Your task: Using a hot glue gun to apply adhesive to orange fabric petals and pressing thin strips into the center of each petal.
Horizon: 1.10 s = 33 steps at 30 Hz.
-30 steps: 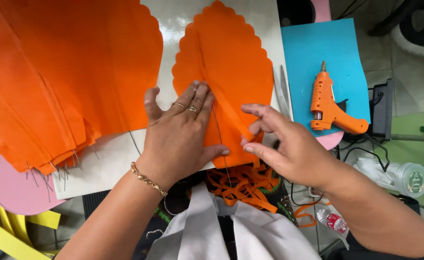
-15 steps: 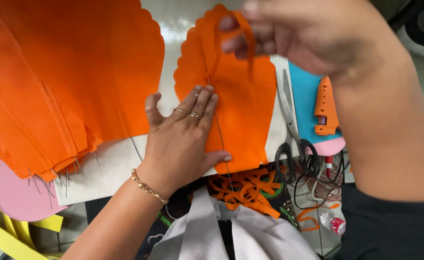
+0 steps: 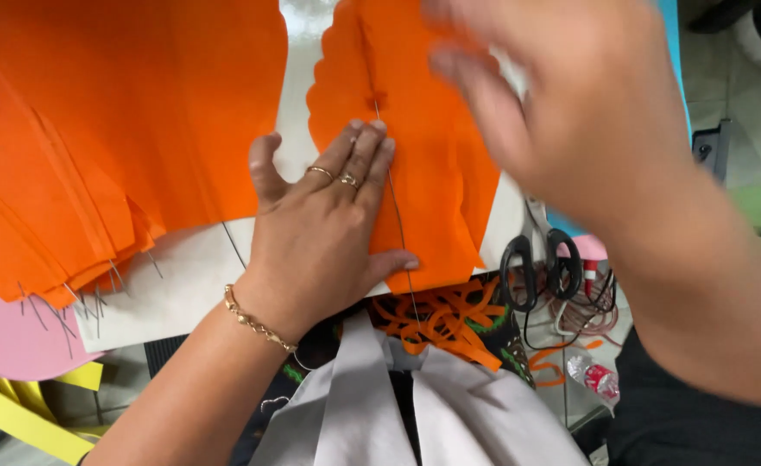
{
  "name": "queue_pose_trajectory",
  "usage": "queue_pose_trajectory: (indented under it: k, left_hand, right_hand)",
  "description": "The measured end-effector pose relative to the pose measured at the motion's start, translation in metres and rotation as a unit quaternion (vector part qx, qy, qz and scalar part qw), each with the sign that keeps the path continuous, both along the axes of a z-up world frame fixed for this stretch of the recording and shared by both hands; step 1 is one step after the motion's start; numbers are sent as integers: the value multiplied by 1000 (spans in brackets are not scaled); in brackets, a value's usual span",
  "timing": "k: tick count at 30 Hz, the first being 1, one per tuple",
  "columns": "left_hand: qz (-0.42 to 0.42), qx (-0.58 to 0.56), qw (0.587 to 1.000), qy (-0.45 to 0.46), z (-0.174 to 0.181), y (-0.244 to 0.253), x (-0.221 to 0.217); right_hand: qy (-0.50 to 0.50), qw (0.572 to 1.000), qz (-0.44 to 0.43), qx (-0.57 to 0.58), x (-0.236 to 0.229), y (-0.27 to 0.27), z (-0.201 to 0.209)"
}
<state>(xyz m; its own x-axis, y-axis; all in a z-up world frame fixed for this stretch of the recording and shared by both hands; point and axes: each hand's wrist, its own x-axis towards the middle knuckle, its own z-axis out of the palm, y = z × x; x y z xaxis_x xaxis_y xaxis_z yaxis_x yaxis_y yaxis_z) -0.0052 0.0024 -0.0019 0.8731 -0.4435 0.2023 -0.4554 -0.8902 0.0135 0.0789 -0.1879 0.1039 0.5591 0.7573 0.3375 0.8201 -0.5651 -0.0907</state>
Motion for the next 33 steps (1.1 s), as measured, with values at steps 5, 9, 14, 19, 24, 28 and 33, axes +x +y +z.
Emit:
queue_pose_trajectory:
  k: [5,9,14,19,24,28,33]
  left_hand:
    - [-17,-9,1000,13,-2,-1,-1]
    - [-16,-7,1000,-1,-2,-1,-2]
    - [-22,-6,1000,4,-3,-1,-1]
    - [-16,10,1000,4,-3,-2,-3]
    - [-18,14,1000,10,-3,-2,-2]
    - [-20,9,1000,4,-3,-2,-2]
    - [-17,3,1000,14,-3,-1,-1]
  right_hand:
    - [135,989,23,50,-90,-11,-12]
    - [49,998,22,24,-134,-22,-53]
    - [-24,995,-12,96,-149,-12,-80]
    - [-34,996,-15,78,-155,-10,-78]
    - [-65,994,-23,89,-157,-9,-80]
    - [-66,993,-18,98,-157,-9,-77]
    - [-71,993,-4,91,-157,-10,-76]
